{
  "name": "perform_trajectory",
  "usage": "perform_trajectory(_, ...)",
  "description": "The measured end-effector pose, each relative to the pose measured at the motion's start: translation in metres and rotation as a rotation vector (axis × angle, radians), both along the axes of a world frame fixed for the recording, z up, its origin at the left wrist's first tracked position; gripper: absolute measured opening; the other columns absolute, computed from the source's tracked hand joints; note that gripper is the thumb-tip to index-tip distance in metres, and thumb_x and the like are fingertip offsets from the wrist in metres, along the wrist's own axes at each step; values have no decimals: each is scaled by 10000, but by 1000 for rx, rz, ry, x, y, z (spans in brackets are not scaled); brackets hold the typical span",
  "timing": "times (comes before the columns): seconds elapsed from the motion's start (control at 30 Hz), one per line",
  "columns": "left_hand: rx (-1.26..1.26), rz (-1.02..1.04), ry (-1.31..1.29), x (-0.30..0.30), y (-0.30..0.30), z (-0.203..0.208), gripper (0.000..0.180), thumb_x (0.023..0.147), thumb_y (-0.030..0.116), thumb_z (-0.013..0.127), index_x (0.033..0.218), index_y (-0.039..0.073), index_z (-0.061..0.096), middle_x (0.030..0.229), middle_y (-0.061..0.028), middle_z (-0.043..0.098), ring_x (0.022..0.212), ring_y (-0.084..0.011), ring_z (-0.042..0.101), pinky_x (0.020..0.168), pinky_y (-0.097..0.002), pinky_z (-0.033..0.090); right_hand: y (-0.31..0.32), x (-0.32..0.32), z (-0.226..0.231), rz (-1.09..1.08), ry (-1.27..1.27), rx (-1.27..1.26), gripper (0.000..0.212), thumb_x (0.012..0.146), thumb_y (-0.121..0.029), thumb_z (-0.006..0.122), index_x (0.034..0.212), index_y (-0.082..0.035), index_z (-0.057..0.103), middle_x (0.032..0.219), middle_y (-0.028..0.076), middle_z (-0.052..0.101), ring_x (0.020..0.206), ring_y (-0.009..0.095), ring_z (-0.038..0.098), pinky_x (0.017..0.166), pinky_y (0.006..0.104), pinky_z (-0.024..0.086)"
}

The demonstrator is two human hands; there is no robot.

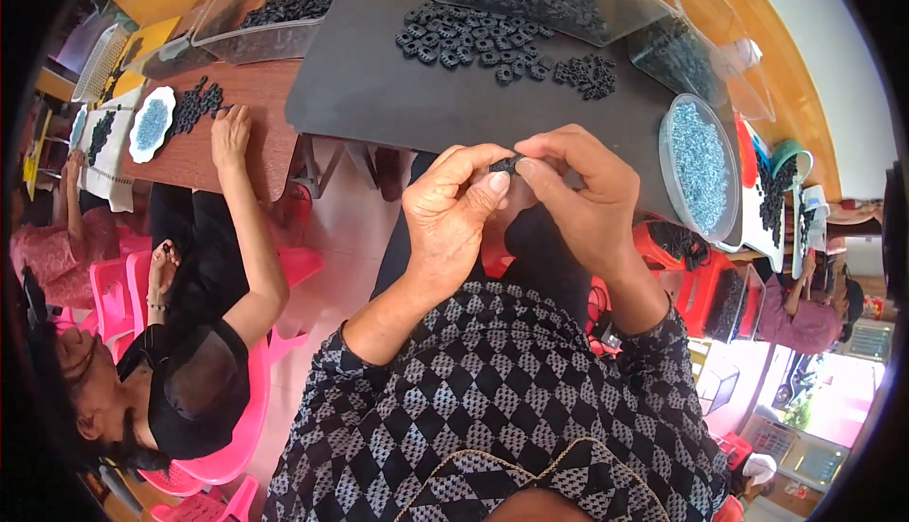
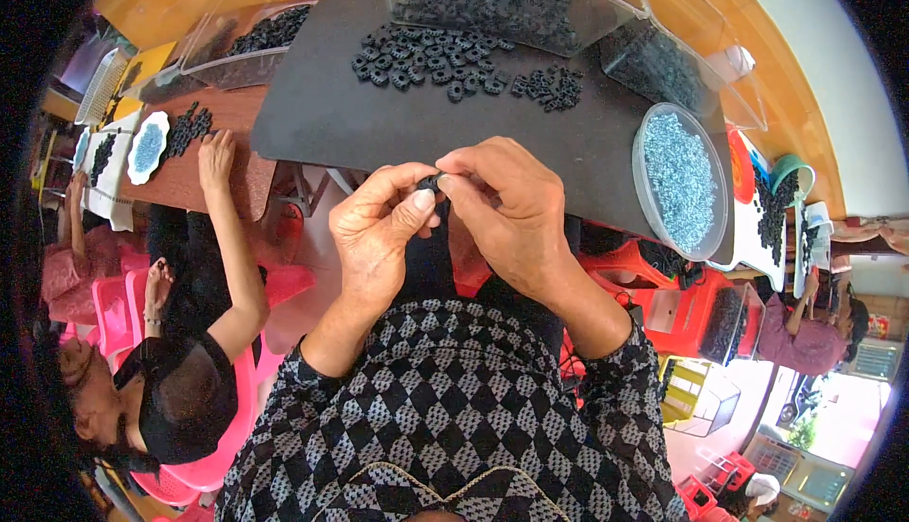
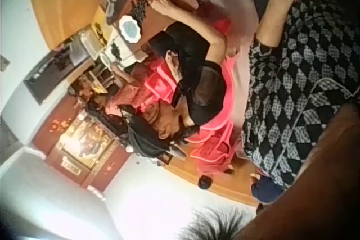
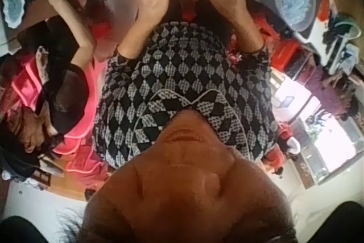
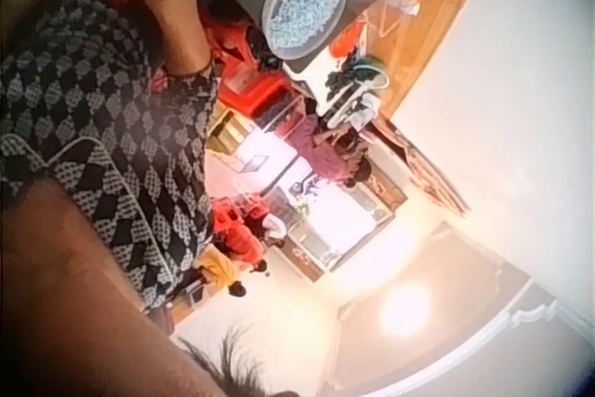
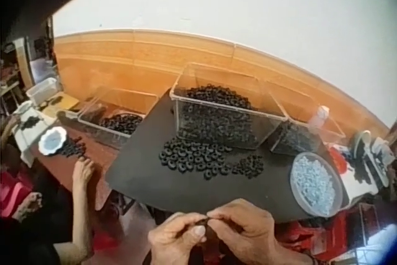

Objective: Assembling small black plastic components by manually inserting tiny blue beads into them.

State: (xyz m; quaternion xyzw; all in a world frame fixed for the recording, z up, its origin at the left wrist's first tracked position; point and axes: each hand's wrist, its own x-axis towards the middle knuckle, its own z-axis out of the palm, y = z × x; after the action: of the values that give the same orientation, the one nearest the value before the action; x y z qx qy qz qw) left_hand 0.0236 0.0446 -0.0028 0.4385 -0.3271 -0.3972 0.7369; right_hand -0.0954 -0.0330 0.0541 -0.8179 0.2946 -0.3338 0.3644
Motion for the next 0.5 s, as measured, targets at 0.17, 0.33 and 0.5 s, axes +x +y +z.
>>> perform_trajectory(0.17,-17,-11,-75,-2,7,-1,184,864,39,629,1035,-28,641,863,-49,633,678,-81,576,572,-192,470,7,-4,-3,-9,49,-131,134,786,42,637,915,11,649,804,23,598,698,56,546,596,185,424)
perform_trajectory(0.33,44,-29,31,-9,14,-2,190,846,71,666,1000,-38,648,795,-2,550,625,-47,507,526,-180,424,12,-5,-13,-21,-18,-137,115,766,23,635,878,-4,631,741,49,570,647,123,536,562,238,415)
perform_trajectory(0.5,28,-76,34,-15,7,0,192,846,77,671,995,-40,637,752,7,570,613,-42,501,520,-170,407,11,-18,-15,-10,-2,-155,121,793,32,619,908,4,645,806,28,588,686,59,530,608,198,406)
